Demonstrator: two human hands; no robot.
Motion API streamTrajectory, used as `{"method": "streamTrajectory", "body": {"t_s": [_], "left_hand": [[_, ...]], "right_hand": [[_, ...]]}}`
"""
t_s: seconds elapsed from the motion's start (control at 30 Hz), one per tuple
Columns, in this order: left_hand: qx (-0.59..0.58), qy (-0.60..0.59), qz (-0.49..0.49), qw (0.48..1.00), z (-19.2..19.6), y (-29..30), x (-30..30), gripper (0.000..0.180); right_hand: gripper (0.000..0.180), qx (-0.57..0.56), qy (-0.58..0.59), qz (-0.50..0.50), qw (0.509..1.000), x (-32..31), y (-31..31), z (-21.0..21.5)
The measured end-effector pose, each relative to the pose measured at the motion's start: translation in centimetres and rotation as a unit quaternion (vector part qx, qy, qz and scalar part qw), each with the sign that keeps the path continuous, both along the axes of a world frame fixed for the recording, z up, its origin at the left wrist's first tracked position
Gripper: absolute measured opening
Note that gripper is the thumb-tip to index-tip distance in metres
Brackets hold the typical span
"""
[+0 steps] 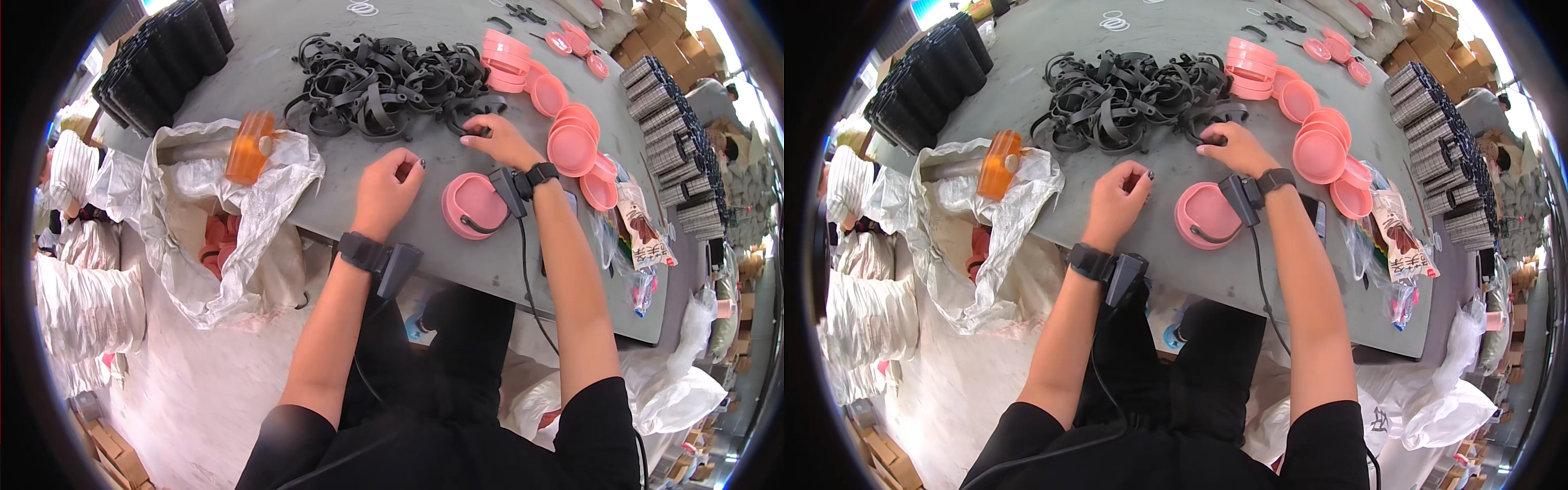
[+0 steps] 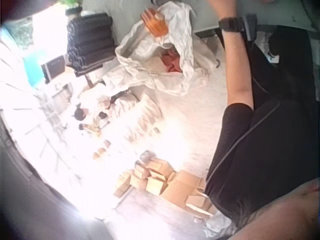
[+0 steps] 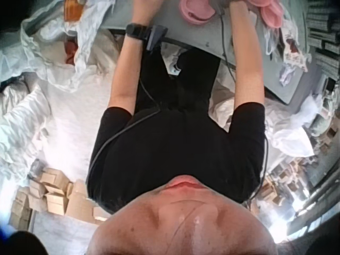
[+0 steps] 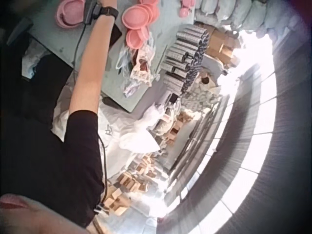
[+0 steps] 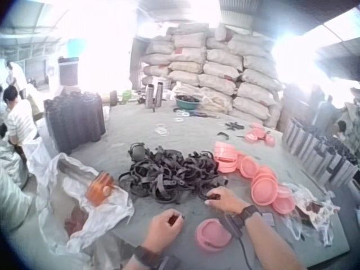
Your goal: The person is manually inserting black rubber seals or straps into pink plastic lids.
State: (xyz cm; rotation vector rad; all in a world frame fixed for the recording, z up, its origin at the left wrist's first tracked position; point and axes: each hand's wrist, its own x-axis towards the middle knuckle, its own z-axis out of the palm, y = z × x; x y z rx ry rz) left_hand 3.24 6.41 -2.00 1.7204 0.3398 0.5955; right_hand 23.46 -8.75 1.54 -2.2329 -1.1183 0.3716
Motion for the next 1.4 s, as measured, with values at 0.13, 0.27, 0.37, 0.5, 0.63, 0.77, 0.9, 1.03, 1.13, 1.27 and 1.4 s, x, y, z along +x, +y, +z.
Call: {"method": "streamTrajectory", "body": {"t_s": [0.13, 0.27, 0.37, 0.5, 0.63, 0.77, 0.9, 1.03, 1.13, 1.27, 1.4], "left_hand": [[0.056, 0.000, 0.001, 0.998, 1.2, -0.3, -0.5, 0.014], [0.138, 0.005, -0.082, 0.987, 1.8, -0.5, -1.0, 0.025], [0.213, -0.061, -0.121, 0.968, 1.6, -1.2, -1.0, 0.034], [0.356, -0.087, -0.176, 0.914, 1.2, -3.0, -1.3, 0.041], [0.347, -0.058, -0.146, 0.925, 0.5, -3.5, -1.5, 0.041], [0.345, -0.055, -0.120, 0.929, 0.7, -4.6, -1.4, 0.044], [0.379, -0.030, -0.039, 0.924, 0.7, -6.7, -1.3, 0.050], [0.353, -0.042, 0.002, 0.935, 0.5, -8.0, -0.8, 0.053], [0.374, -0.037, -0.018, 0.926, 0.6, -7.7, -0.7, 0.053], [0.326, -0.052, -0.039, 0.943, 1.1, -7.3, -0.4, 0.043], [0.048, 0.019, -0.022, 0.998, 0.2, -6.6, -0.1, 0.024]], "right_hand": [[0.028, -0.027, 0.033, 0.048, 0.998, 0.7, -0.7, 1.0], [0.029, 0.024, 0.034, -0.047, 0.998, -0.7, -2.9, 2.3], [0.031, 0.072, 0.039, -0.127, 0.989, -1.9, -5.2, 2.9], [0.032, 0.154, 0.118, -0.238, 0.952, -4.8, -7.5, 2.3], [0.032, 0.256, 0.233, -0.300, 0.889, -9.7, -6.6, 1.0], [0.035, 0.229, 0.085, -0.284, 0.927, -11.4, -6.3, -1.1], [0.041, 0.239, 0.044, -0.321, 0.915, -12.6, -5.2, -1.5], [0.035, 0.236, 0.087, -0.360, 0.898, -12.7, -5.5, -1.5], [0.027, 0.246, -0.040, -0.328, 0.911, -12.9, -4.9, -1.6], [0.020, 0.187, -0.086, -0.357, 0.911, -13.4, -4.7, -2.1], [0.020, 0.094, -0.102, -0.371, 0.918, -14.3, -4.5, -1.4]]}}
